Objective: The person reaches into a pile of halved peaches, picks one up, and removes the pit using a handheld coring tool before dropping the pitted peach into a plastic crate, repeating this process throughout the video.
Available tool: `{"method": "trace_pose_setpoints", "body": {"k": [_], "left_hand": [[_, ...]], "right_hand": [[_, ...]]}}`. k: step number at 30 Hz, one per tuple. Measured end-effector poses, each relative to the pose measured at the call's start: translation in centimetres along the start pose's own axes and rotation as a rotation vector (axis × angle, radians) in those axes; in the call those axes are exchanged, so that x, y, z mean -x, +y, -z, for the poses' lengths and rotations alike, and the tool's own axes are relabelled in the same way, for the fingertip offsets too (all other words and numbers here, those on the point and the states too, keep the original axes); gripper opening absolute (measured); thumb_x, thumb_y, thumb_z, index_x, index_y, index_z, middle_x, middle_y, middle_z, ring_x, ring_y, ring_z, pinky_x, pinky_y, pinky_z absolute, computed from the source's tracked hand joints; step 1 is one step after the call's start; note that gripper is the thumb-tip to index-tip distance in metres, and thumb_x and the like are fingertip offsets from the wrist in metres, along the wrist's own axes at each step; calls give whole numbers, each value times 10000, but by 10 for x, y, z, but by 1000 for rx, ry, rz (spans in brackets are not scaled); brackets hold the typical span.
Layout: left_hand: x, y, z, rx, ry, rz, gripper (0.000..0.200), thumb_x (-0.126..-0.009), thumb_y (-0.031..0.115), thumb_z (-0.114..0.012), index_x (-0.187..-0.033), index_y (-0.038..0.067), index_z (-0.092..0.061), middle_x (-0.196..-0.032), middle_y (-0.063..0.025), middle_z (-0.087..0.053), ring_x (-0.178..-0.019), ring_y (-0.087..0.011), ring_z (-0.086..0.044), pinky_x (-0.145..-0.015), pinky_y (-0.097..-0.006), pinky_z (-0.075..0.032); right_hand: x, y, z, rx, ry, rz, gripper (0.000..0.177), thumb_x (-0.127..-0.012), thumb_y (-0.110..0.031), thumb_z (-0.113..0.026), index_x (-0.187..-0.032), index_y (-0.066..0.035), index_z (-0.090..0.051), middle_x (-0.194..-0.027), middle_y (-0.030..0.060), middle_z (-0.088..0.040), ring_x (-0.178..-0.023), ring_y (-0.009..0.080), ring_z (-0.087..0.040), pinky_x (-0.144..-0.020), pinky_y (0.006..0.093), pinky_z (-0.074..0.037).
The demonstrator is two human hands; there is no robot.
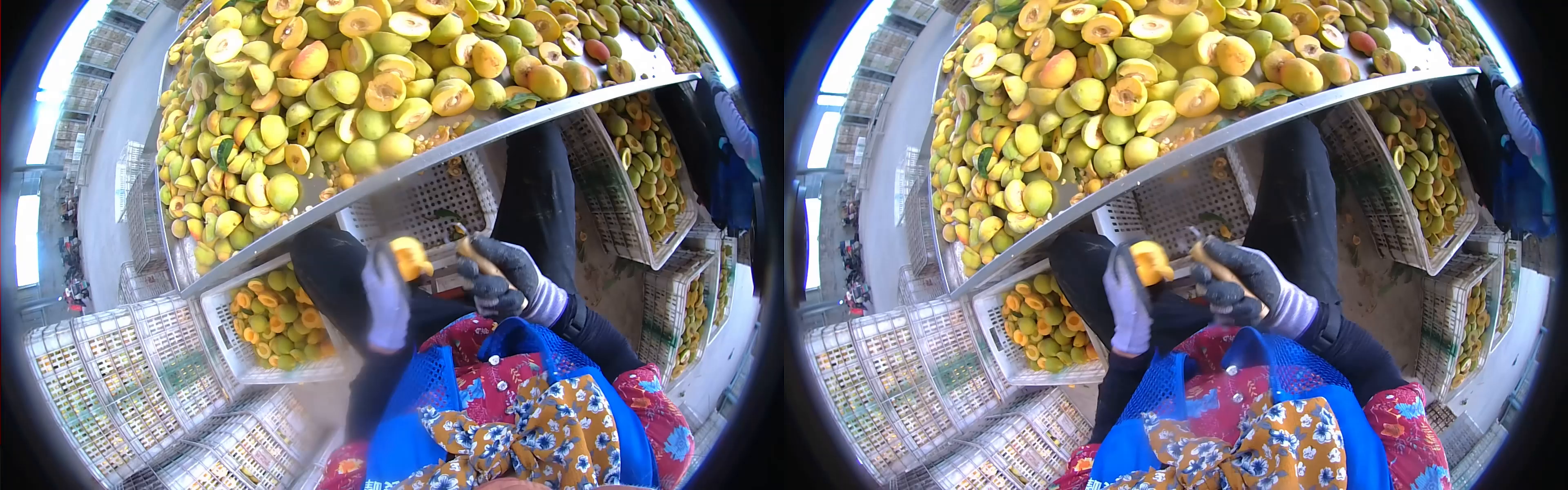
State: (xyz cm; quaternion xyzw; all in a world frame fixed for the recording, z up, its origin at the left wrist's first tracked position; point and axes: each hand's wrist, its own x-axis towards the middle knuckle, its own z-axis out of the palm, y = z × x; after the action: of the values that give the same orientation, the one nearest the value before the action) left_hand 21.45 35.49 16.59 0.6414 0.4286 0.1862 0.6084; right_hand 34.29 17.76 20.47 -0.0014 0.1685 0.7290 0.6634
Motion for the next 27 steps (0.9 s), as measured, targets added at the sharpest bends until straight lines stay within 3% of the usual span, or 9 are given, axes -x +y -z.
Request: {"method": "trace_pose_setpoints", "body": {"k": [2, 5, 7, 11, 14, 17, 23, 25, 27], "left_hand": [[-1, 37, 41, -457, 181, -263, 294, -990, 176, -474, -1195, 2, -593, -1045, -208, -663, -989, -348, -646, -887, -389, -494], [-6, 47, 100, -1553, 571, -273, 387, -961, 225, -561, -1269, -9, -537, -1338, -264, -486, -1120, -417, -572, -934, -434, -481], [-27, 78, 106, -1561, 591, -288, 472, -958, 333, -558, -1308, 20, -515, -1371, -266, -485, -1154, -407, -561, -942, -454, -466], [-105, 163, 37, -1022, 387, -456, 438, -960, 355, -558, -1248, 24, -560, -1175, -202, -617, -1036, -397, -615, -882, -443, -489], [-182, 215, -17, -1165, 345, -784, 507, -897, 395, -623, -1208, -3, -578, -1128, -258, -602, -1022, -404, -609, -896, -466, -488], [-270, 188, -40, -1351, 288, -752, 505, -768, 372, -750, -1088, 4, -617, -1196, -224, -526, -1062, -403, -574, -897, -479, -494], [-187, 183, -16, -865, 207, -1084, 377, -821, 102, -714, -1176, 60, -592, -1275, -229, -504, -1224, -417, -478, -1008, -467, -422], [-146, 165, -5, -645, 78, -1046, 425, -877, 25, -640, -1269, 94, -492, -1306, -229, -496, -1176, -399, -555, -934, -448, -510], [-101, 141, -6, 169, -304, -391, 535, -895, 7, -613, -1352, 136, -367, -1297, -211, -505, -1030, -362, -647, -776, -413, -599]], "right_hand": [[6, -14, -6, 203, 197, 65, 404, -1030, -461, -423, -981, -76, -537, -565, 5, -459, -356, 113, -411, -322, 243, -325], [3, -18, -4, 410, 388, 99, 384, -1031, -447, -434, -970, -83, -540, -566, 1, -460, -365, 115, -427, -320, 257, -337], [-2, -15, -10, 549, 477, 123, 371, -1020, -443, -477, -927, -92, -555, -584, 2, -495, -386, 105, -456, -333, 242, -357], [-6, -11, -20, 789, 509, 179, 365, -1003, -443, -525, -934, -87, -570, -612, -6, -521, -405, 84, -467, -361, 214, -369], [-3, -13, -29, 832, 519, 211, 398, -1009, -455, -500, -925, -73, -574, -622, -6, -525, -439, 86, -469, -399, 223, -376], [4, -15, -32, 912, 544, 238, 455, -1026, -476, -446, -894, -60, -579, -637, -8, -526, -521, 83, -486, -479, 235, -393], [12, -11, -10, 1036, 612, 431, 397, -1034, -401, -469, -893, -48, -586, -676, -9, -556, -594, 69, -521, -542, 239, -429], [18, -13, -18, 1083, 531, 412, 326, -1038, -341, -483, -954, -44, -586, -694, -21, -563, -614, 56, -530, -541, 232, -423], [14, -9, -33, 1172, 565, 447, 256, -1028, -271, -507, -990, -27, -577, -682, 26, -564, -585, 96, -529, -530, 275, -428]]}}
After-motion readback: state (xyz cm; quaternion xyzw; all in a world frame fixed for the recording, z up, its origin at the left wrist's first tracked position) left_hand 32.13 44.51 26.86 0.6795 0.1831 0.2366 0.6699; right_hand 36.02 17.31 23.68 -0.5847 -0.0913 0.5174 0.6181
